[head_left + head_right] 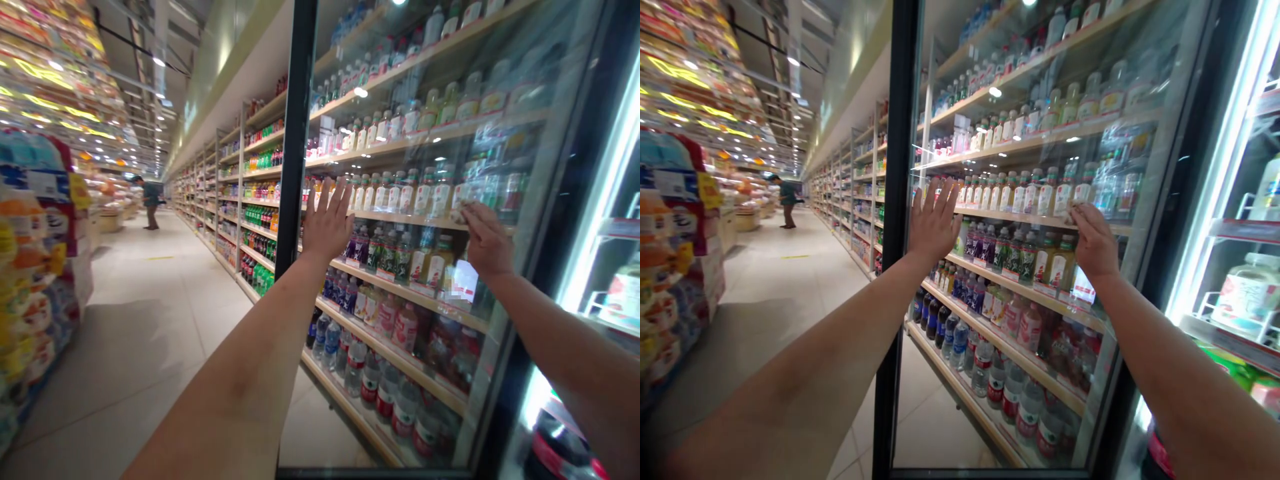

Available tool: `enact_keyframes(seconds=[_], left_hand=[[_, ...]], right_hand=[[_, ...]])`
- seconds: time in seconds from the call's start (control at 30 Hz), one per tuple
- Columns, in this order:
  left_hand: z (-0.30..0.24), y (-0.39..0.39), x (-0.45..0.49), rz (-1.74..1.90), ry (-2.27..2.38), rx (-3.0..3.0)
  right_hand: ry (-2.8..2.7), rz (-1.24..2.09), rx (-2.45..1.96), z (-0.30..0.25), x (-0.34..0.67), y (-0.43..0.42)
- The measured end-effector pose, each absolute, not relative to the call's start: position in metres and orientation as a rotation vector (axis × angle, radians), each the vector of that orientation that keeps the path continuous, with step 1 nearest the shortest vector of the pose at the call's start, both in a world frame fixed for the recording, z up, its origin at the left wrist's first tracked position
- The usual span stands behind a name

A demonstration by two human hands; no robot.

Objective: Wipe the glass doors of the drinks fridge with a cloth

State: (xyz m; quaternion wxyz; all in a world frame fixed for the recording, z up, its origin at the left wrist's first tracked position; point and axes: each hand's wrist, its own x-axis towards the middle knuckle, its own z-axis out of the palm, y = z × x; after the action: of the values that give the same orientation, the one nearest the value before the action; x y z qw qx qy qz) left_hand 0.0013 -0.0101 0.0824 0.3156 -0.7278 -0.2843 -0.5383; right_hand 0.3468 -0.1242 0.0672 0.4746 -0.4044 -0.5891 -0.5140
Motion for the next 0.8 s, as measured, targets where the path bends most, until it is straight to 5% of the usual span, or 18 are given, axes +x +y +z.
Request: enact_keyframes(seconds=[0.8], left_hand=[[0.082,-0.01,0.001,-1.404,-0.752,-1.888]], right_hand=[[-0.98,-1.15,-1.167,0.048,0.4,-0.145]])
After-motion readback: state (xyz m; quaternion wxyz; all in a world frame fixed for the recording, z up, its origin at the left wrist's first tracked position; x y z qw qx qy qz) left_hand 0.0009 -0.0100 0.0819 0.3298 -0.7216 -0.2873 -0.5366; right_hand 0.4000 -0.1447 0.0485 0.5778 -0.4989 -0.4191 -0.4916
